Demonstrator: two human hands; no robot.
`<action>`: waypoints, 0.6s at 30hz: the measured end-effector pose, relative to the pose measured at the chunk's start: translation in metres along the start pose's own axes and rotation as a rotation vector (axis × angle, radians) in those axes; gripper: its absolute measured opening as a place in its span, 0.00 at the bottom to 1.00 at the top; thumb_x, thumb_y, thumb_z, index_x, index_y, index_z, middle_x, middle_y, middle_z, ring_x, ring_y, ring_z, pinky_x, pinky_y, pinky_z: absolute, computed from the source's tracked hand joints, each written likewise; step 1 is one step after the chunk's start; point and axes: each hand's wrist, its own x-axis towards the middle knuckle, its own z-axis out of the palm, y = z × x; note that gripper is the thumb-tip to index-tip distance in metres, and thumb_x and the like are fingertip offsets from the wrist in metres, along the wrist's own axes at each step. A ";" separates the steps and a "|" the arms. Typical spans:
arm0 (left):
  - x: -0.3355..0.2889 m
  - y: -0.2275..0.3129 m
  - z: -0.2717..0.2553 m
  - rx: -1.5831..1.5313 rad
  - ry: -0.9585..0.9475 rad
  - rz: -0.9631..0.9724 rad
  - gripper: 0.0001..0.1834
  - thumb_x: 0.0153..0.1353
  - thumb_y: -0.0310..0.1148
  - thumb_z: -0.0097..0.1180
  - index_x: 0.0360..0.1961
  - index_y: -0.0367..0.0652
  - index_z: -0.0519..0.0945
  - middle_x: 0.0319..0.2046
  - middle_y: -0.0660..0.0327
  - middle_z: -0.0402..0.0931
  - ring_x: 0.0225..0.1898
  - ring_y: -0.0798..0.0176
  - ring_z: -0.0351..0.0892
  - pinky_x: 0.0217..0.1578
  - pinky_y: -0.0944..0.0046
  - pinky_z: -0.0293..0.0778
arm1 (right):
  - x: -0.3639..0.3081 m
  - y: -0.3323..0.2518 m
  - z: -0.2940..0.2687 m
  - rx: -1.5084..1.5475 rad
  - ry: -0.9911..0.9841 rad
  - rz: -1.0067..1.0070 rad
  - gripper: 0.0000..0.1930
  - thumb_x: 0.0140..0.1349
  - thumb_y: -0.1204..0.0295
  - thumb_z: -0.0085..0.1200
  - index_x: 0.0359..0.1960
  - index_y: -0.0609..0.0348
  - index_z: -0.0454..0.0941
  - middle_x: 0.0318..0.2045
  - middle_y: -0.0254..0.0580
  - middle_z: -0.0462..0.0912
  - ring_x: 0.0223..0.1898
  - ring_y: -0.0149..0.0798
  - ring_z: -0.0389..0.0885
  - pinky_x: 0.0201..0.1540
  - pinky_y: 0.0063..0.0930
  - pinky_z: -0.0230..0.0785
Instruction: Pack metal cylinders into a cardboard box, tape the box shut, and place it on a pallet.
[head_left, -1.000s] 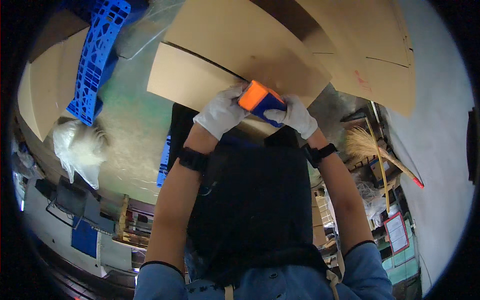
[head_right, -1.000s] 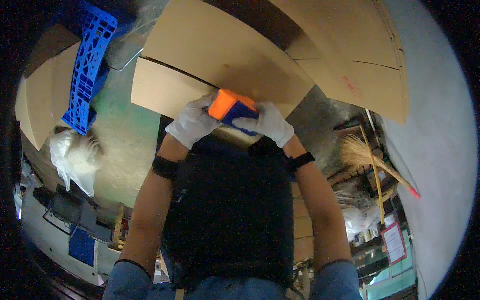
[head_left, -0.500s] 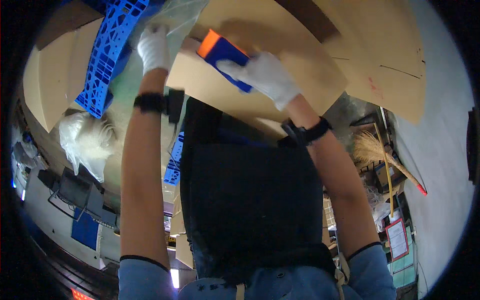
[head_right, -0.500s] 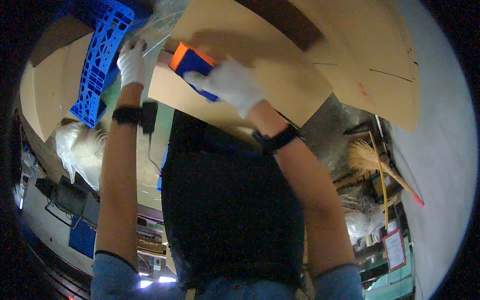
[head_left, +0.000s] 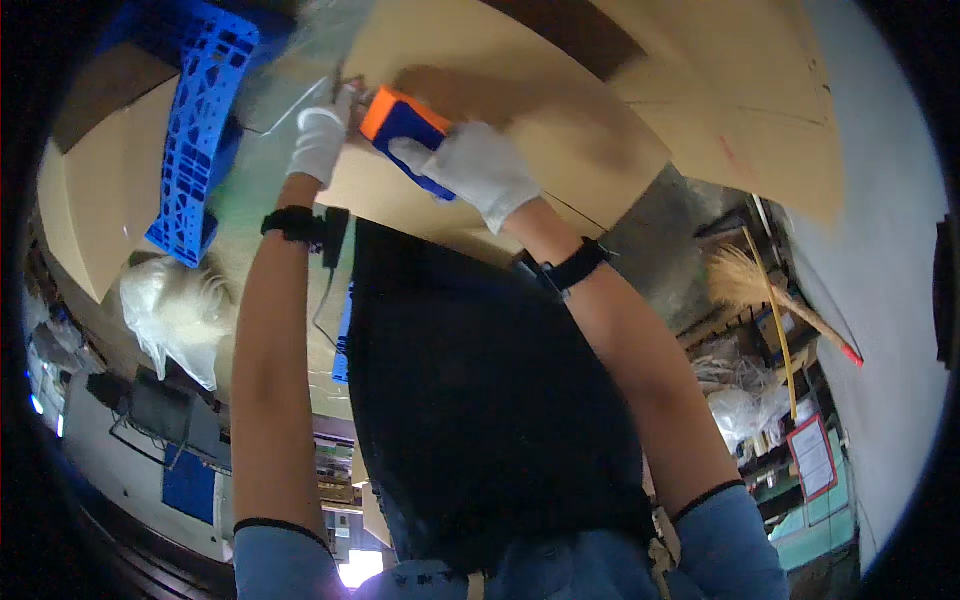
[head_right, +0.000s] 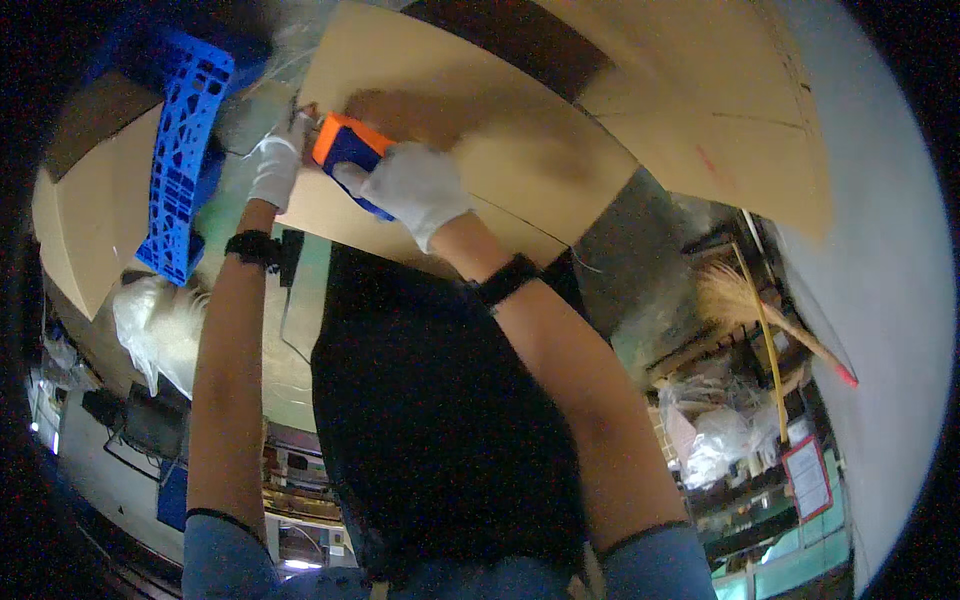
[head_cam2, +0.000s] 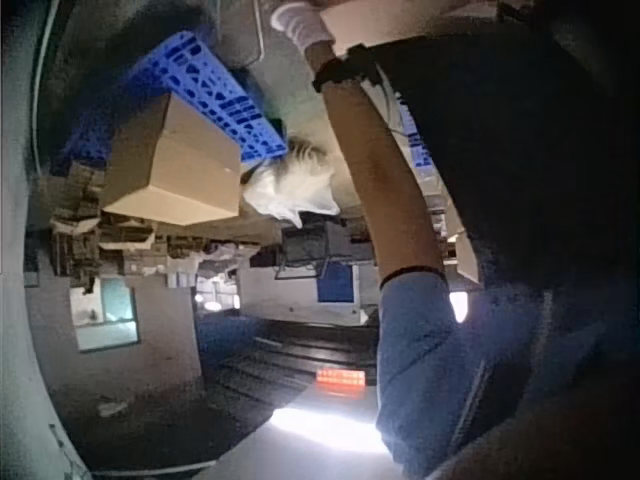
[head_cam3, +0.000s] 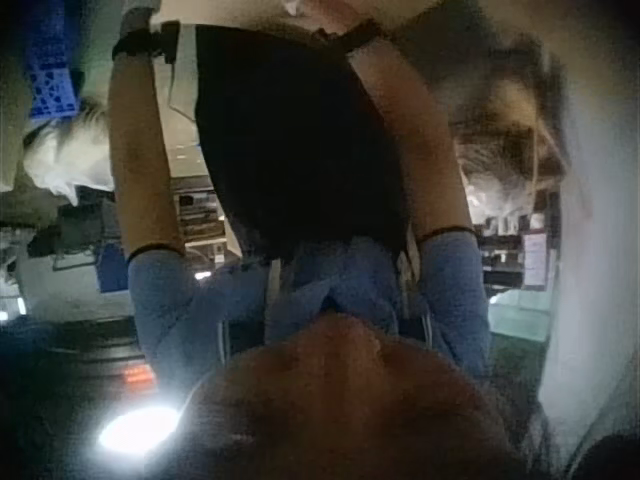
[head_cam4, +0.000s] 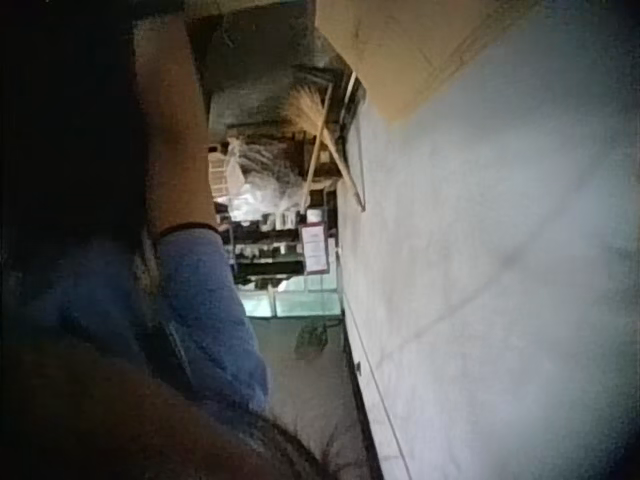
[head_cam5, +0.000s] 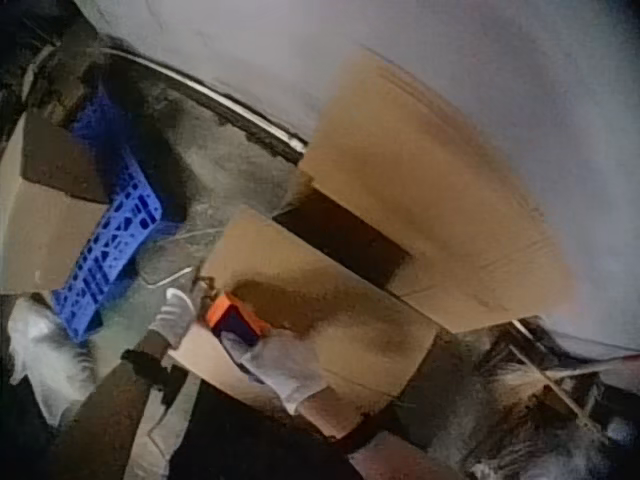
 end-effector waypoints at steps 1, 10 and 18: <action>0.007 0.008 -0.005 -0.060 -0.072 -0.099 0.26 0.63 0.46 0.47 0.60 0.49 0.68 0.45 0.47 0.77 0.47 0.47 0.76 0.50 0.58 0.69 | -0.008 0.021 0.002 -0.104 0.014 -0.200 0.30 0.55 0.39 0.48 0.24 0.58 0.81 0.25 0.49 0.82 0.23 0.48 0.81 0.28 0.40 0.73; -0.007 -0.010 -0.004 0.441 0.415 0.080 0.34 0.62 0.46 0.48 0.67 0.49 0.56 0.54 0.43 0.68 0.56 0.43 0.67 0.57 0.51 0.60 | -0.205 0.212 0.007 0.032 -0.095 0.433 0.37 0.47 0.33 0.52 0.26 0.63 0.80 0.22 0.58 0.80 0.31 0.53 0.81 0.35 0.41 0.73; -0.179 0.186 0.178 0.231 -0.400 0.723 0.43 0.39 0.44 0.65 0.60 0.42 0.66 0.63 0.51 0.58 0.63 0.45 0.57 0.64 0.52 0.53 | -0.203 0.250 0.025 0.098 -0.159 0.476 0.37 0.51 0.33 0.48 0.24 0.62 0.80 0.23 0.53 0.81 0.31 0.52 0.82 0.36 0.40 0.73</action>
